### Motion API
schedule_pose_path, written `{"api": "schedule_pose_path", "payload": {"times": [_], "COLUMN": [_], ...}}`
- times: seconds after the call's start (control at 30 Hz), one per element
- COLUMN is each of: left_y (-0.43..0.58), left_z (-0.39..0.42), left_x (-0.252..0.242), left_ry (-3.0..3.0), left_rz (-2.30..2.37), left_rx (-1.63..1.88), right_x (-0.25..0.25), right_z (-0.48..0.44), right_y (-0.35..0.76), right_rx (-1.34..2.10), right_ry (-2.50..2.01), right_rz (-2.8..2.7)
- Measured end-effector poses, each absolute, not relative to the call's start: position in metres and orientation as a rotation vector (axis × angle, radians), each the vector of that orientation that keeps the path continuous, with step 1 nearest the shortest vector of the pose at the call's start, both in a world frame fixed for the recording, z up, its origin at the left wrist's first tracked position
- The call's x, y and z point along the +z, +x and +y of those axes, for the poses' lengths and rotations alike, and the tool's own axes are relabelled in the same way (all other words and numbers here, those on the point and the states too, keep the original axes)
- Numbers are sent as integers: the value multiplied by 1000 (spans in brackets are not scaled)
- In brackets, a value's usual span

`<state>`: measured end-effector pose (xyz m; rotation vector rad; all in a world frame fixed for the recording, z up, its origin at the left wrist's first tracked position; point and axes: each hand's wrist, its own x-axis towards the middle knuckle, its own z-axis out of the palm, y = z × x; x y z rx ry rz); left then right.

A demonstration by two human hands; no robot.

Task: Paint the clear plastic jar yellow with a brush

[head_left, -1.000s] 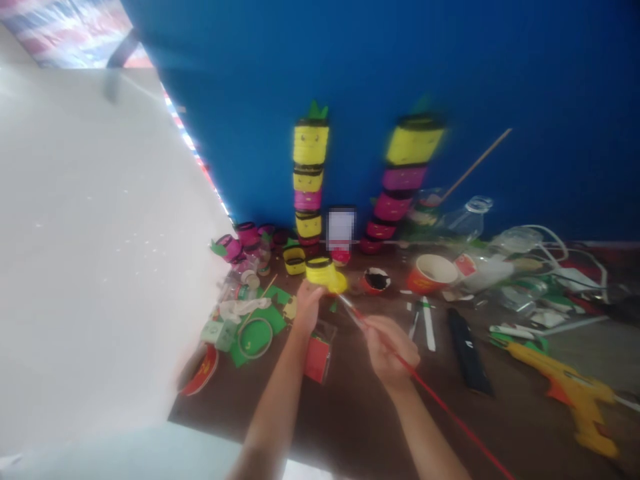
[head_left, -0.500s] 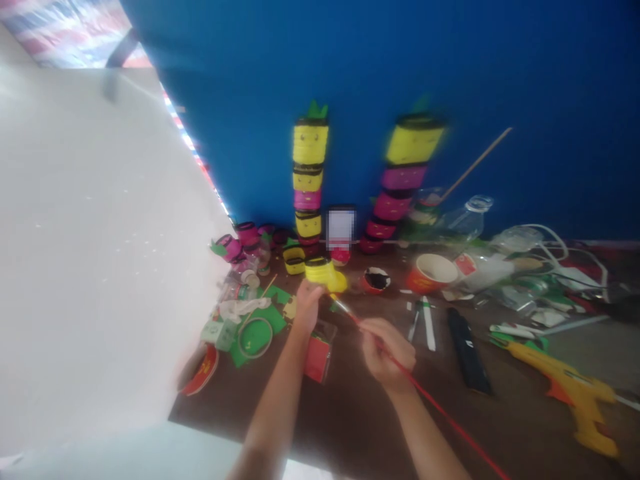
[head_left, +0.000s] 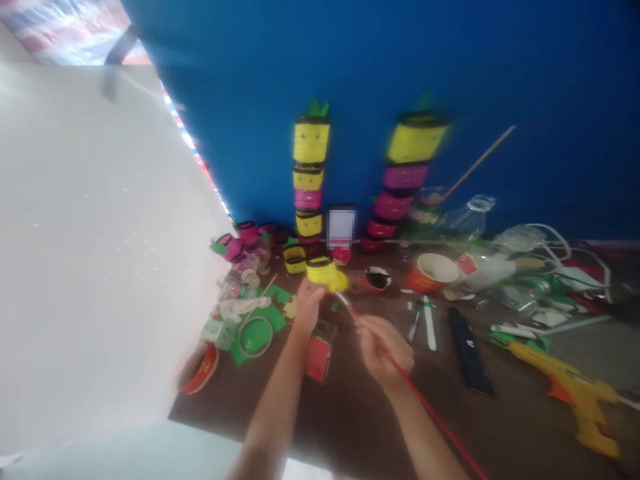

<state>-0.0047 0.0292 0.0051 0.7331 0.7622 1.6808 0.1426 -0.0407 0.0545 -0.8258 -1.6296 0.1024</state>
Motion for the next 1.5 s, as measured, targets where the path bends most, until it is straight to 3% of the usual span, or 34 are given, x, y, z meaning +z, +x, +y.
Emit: {"api": "schedule_pose_path", "payload": {"times": [1.5], "left_y": [-4], "left_z": [26], "left_x": [12], "left_ry": [754], "left_rz": [751], "left_rx": [1659], "right_x": [53], "right_z": [-44], "right_y": [140], "right_rx": [85], "right_ry": [-823], "right_rz": [-1617]}}
